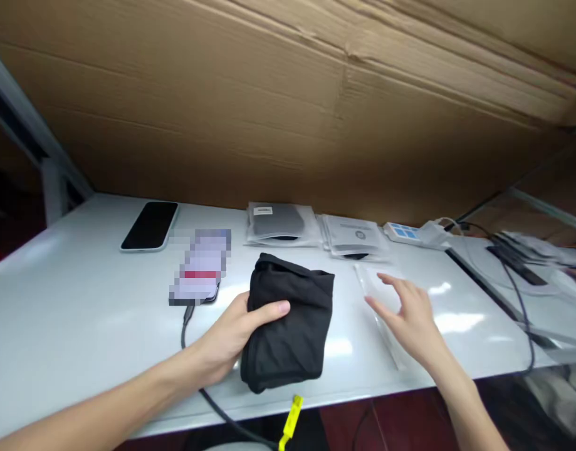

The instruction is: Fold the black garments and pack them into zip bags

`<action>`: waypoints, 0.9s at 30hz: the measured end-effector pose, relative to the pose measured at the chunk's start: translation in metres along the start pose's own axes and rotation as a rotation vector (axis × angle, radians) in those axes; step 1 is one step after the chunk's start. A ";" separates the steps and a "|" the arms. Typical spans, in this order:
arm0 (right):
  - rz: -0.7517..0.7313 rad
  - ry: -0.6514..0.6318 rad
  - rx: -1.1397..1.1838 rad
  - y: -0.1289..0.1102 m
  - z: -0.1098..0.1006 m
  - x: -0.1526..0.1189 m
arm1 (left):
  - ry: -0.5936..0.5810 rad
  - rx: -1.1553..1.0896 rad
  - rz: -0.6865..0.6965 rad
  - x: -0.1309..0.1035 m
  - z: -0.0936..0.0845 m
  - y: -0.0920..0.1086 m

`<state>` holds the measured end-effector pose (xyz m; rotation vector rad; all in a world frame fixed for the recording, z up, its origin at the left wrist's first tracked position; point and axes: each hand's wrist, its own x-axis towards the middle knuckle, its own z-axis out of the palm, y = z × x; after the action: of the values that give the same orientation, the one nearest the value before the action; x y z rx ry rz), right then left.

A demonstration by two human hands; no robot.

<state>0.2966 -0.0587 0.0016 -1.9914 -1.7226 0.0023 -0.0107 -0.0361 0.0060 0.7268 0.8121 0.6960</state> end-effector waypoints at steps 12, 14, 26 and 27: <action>0.039 -0.198 0.050 -0.016 0.006 -0.009 | -0.054 -0.077 -0.159 -0.005 0.000 0.001; -0.051 -0.208 0.138 -0.044 0.005 -0.017 | -0.016 -0.075 -0.163 -0.004 0.000 0.001; -0.462 -0.086 0.224 -0.105 0.010 -0.030 | 0.191 0.194 -0.018 0.001 -0.004 0.002; -0.487 -0.075 0.217 -0.106 0.010 -0.030 | 0.199 0.180 -0.021 0.000 -0.004 0.003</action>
<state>0.1892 -0.0757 0.0227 -1.3991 -2.1145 0.0944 -0.0146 -0.0331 0.0063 0.8182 1.0731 0.6890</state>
